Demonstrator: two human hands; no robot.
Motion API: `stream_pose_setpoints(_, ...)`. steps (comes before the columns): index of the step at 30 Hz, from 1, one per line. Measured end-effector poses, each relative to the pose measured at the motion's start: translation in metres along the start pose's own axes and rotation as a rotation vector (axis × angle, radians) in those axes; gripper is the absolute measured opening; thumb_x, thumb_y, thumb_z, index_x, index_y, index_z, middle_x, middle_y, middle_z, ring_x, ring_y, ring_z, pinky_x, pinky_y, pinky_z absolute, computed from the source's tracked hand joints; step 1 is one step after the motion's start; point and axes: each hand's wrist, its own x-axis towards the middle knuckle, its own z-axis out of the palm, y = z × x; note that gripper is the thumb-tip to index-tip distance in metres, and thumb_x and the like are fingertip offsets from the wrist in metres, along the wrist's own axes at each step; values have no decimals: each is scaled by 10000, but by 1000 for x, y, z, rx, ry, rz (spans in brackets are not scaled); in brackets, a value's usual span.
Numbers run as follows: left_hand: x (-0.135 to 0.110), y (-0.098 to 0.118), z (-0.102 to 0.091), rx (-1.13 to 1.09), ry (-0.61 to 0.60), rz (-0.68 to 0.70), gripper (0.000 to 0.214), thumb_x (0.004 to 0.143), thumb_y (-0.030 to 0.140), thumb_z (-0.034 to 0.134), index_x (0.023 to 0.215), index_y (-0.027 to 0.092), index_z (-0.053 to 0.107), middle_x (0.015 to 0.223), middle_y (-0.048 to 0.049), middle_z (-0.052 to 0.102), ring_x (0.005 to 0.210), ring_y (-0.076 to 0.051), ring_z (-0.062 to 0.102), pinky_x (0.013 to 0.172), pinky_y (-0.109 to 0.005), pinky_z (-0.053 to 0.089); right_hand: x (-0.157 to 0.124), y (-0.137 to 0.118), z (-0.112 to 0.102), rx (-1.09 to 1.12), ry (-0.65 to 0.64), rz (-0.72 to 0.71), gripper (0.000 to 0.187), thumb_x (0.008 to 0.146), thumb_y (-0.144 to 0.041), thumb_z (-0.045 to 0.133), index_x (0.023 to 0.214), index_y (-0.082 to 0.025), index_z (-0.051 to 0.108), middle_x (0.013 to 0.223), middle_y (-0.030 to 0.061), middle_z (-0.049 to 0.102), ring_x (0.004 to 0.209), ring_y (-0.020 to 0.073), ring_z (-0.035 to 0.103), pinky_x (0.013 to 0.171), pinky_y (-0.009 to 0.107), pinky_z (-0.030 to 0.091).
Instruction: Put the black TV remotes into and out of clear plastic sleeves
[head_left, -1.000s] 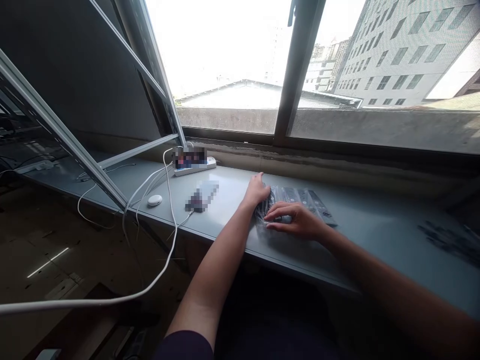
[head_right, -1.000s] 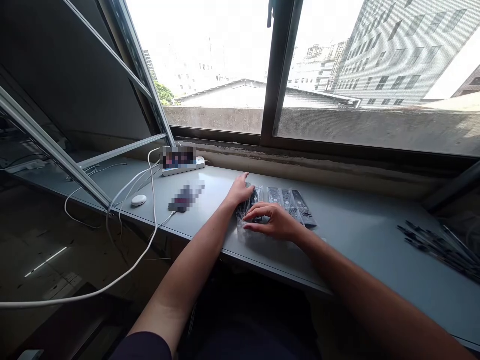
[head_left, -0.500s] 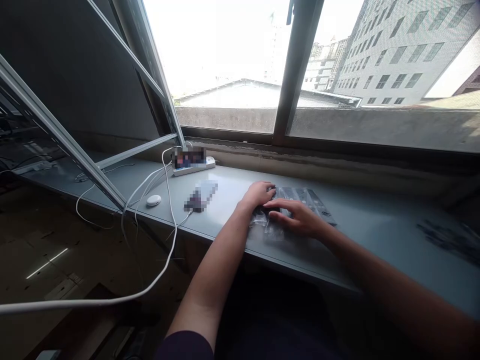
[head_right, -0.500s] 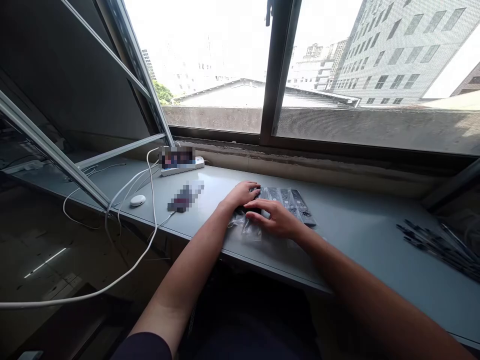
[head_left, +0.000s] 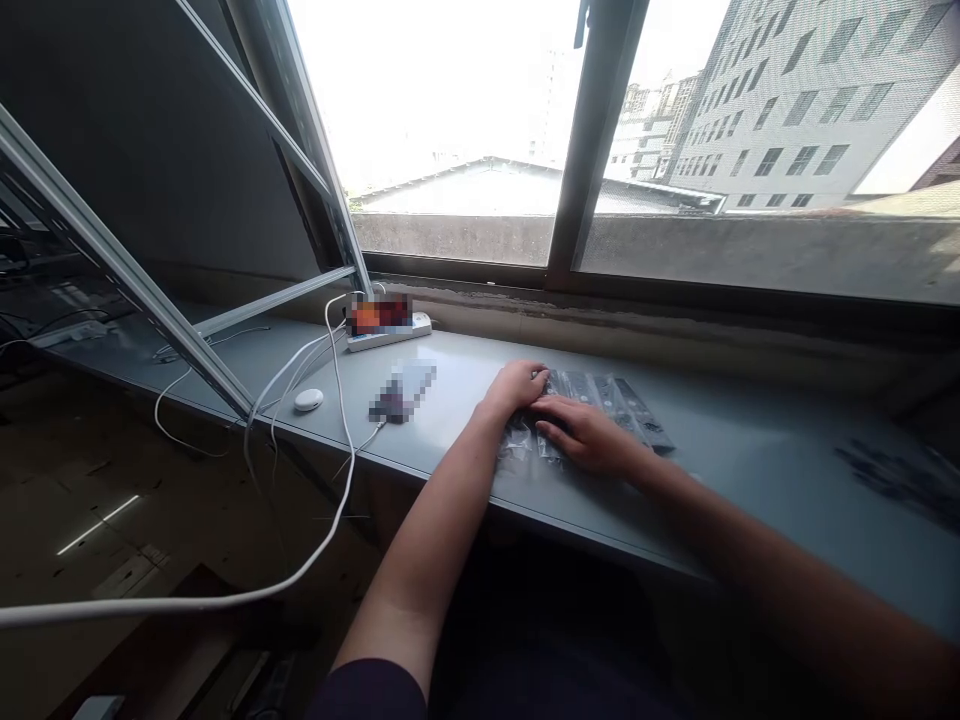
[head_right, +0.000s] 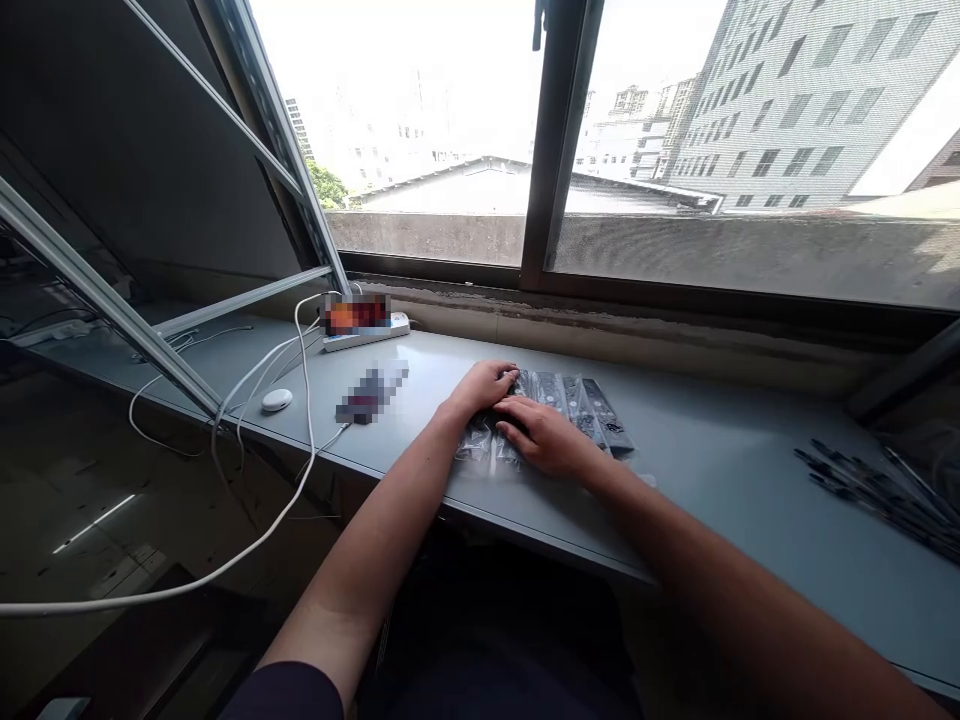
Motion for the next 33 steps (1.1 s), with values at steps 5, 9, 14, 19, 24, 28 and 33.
stream_pose_setpoints(5, -2, 7, -5, -58, -29, -37, 373, 1119, 377, 569, 1223, 226, 894, 1277, -64, 869, 1247, -233, 771, 1142, -274, 552, 0, -3, -6, 0, 68, -15, 354, 1146, -363, 613, 1446, -291, 786, 1429, 99, 818, 1329, 355, 781, 1154, 551, 630)
stream_pose_setpoints(9, 0, 5, -4, -108, -37, -18, 409, 1128, 401, 535, 1199, 220, 894, 1277, -63, 865, 1257, -235, 767, 1147, -278, 546, 0, 2, -19, -21, 91, -34, 316, 1126, -404, 671, 1381, -296, 822, 1377, 105, 831, 1298, 361, 787, 1140, 562, 633)
stream_pose_setpoints(14, 5, 0, 2, -180, -64, 30, 431, 1135, 399, 499, 1161, 213, 887, 1219, -66, 869, 1188, -238, 770, 1148, -320, 557, -4, 16, -26, -115, -33, -24, 523, 1093, -553, 725, 1518, -251, 767, 1575, 150, 734, 1540, 404, 628, 1300, 622, 507)
stream_pose_setpoints(19, 6, 1, 4, -262, -84, -1, 519, 1149, 492, 457, 1181, 181, 871, 1190, -75, 867, 1142, -233, 769, 1112, -320, 563, -6, 19, -13, -239, -140, 30, 776, 1074, -669, 700, 1705, -226, 608, 1824, 162, 471, 1717, 454, 373, 1394, 679, 334)
stream_pose_setpoints(24, 4, 4, 3, -246, -76, -13, 551, 1136, 557, 469, 1135, 182, 873, 1115, -57, 868, 1101, -240, 766, 1072, -321, 571, -3, 13, 0, -292, -120, 55, 714, 1127, -597, 628, 1736, -233, 552, 1824, 169, 469, 1729, 435, 352, 1398, 703, 299)
stream_pose_setpoints(28, 2, 5, 0, -249, -76, -11, 562, 1138, 567, 468, 1134, 187, 882, 1112, -54, 872, 1088, -230, 771, 1053, -300, 574, -2, 13, -3, -262, -110, 44, 711, 1129, -620, 607, 1716, -221, 571, 1817, 171, 479, 1726, 421, 363, 1407, 657, 307)
stream_pose_setpoints(33, -2, 8, -4, -201, -88, 9, 549, 1144, 560, 477, 1210, 201, 887, 1201, -57, 875, 1167, -240, 780, 1091, -298, 573, -6, 31, -23, -296, -83, 116, 703, 1129, -663, 560, 1673, -224, 632, 1757, 177, 561, 1693, 442, 416, 1394, 648, 320)
